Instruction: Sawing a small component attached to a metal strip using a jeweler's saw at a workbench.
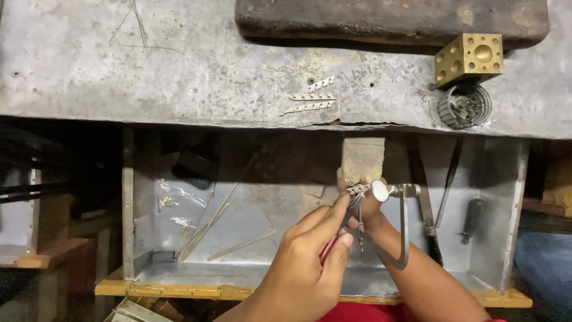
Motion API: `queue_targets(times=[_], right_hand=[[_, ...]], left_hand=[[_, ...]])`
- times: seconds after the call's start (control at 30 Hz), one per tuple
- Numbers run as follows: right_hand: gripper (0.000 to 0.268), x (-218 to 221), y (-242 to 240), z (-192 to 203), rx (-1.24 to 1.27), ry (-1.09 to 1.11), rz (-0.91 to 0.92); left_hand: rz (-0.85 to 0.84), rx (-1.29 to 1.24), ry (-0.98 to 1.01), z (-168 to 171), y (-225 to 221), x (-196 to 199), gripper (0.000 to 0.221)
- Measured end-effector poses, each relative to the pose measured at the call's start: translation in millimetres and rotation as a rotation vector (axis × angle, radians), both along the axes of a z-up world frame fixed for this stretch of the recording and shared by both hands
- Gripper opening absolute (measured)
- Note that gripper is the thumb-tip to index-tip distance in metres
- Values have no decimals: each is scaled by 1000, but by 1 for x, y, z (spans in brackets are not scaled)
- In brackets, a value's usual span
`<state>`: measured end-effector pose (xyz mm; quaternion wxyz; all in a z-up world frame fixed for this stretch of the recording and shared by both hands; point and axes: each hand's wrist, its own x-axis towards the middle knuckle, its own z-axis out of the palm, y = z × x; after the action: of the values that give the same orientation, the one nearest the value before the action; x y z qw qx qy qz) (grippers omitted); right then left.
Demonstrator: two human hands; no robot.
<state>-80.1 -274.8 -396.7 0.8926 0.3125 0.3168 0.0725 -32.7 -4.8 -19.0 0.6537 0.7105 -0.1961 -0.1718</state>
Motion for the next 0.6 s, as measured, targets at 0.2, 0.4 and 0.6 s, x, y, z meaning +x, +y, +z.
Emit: queue_targets(times=[0.2, 0.4, 0.6], right_hand=[[39, 9, 11, -5, -1015, 86, 51], [26, 26, 50, 57, -1510, -4, -9], [30, 43, 62, 115, -2405, -65, 83]], left_hand=[[13, -21, -10, 3, -4, 3, 45], [41, -24, 8, 3, -8, 5, 43], [36, 69, 22, 5, -12, 5, 48]])
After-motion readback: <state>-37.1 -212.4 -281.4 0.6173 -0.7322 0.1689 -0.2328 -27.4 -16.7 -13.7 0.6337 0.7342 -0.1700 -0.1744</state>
